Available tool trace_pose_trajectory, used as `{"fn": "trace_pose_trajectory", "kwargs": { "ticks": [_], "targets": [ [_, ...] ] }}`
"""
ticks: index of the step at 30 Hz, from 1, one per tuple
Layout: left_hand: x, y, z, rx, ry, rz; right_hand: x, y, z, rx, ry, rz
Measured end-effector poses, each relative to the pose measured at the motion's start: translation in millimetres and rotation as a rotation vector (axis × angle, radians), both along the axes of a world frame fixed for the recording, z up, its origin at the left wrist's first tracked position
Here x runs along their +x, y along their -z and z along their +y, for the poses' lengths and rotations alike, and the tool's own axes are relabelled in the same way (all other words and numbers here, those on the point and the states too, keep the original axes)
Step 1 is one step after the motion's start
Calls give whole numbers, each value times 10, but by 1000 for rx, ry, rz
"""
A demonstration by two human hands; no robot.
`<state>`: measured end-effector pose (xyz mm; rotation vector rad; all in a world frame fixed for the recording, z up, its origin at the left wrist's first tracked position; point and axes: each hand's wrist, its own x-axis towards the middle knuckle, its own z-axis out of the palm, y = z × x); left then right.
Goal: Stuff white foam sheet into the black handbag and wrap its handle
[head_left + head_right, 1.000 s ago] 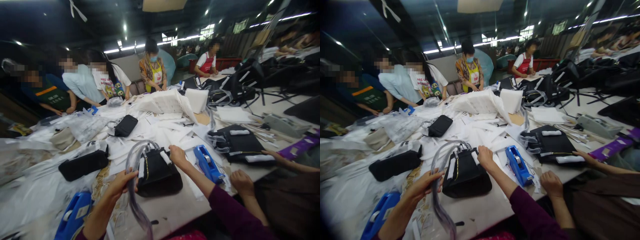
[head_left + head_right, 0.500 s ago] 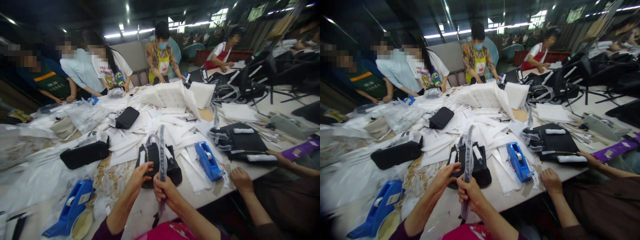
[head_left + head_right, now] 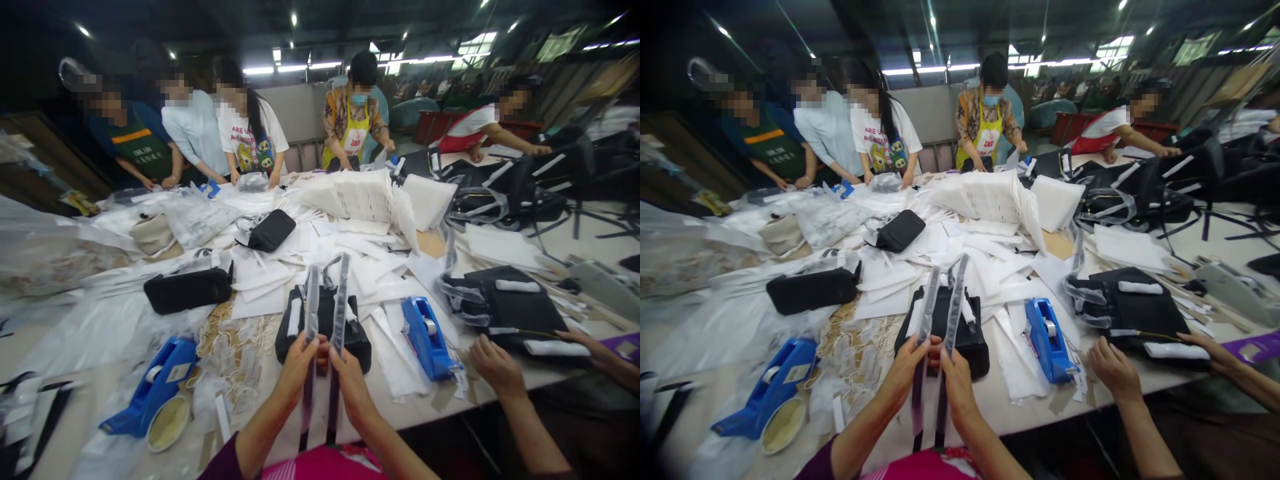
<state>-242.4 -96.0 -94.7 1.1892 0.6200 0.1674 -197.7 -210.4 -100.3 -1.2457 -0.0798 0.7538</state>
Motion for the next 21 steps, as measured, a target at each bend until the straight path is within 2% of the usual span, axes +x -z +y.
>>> {"fn": "trace_pose_trajectory", "kwargs": {
  "ticks": [4, 6, 8, 11, 14, 18, 21],
  "targets": [
    [-3, -109, 614, 38, -150, -44, 606, -92, -171, -39, 93, -50],
    [-12, -80, 1000, 6, -173, -44, 995, -113, -315, -29, 82, -99],
    [-9, 32, 1355, -76, -168, -33, 1347, -58, -431, 5, 15, -86],
    [18, 304, 1714, -89, -209, 12, 1683, 187, -509, -7, -61, -18],
    [16, 583, 1839, -14, -293, 77, 1772, 521, -536, -97, -61, 31],
    [-87, 844, 1753, 37, -387, 138, 1679, 835, -566, -202, -58, 72],
    [-141, 979, 1582, -47, -249, 213, 1557, 918, -491, -318, -55, 7]
  ]
}}
